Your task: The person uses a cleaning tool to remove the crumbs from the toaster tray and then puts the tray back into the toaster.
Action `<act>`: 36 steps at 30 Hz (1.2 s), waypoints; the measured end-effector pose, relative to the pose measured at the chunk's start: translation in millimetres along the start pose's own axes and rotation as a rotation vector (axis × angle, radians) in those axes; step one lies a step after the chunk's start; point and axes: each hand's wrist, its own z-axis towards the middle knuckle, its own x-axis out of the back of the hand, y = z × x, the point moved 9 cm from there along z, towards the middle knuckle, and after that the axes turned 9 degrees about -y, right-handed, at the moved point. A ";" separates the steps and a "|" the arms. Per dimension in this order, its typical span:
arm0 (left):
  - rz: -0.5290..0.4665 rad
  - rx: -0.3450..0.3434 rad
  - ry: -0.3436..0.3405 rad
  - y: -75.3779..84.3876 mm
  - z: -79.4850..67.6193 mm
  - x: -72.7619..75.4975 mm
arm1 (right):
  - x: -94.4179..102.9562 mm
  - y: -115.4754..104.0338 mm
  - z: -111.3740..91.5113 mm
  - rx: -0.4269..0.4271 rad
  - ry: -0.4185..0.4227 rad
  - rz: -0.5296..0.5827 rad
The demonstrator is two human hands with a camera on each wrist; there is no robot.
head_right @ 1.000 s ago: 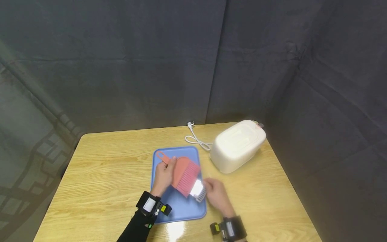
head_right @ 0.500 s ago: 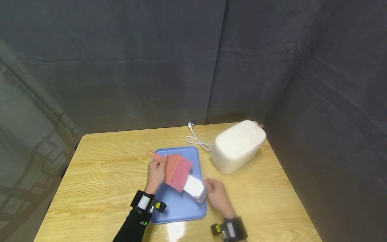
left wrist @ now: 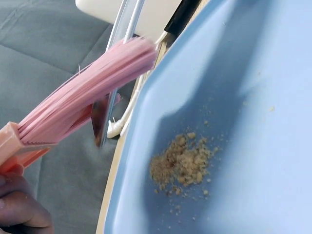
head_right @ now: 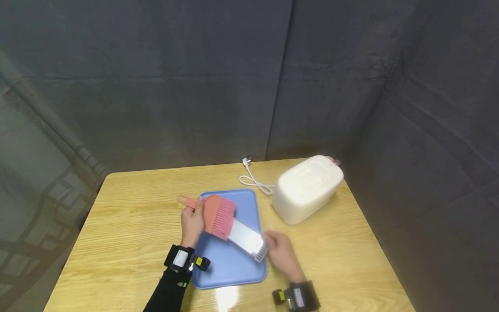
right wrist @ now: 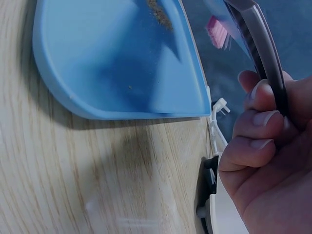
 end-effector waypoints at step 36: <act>-0.050 -0.012 0.217 -6.1 -10.2 20.7 | -0.9 3.0 -1.5 -0.022 0.004 0.031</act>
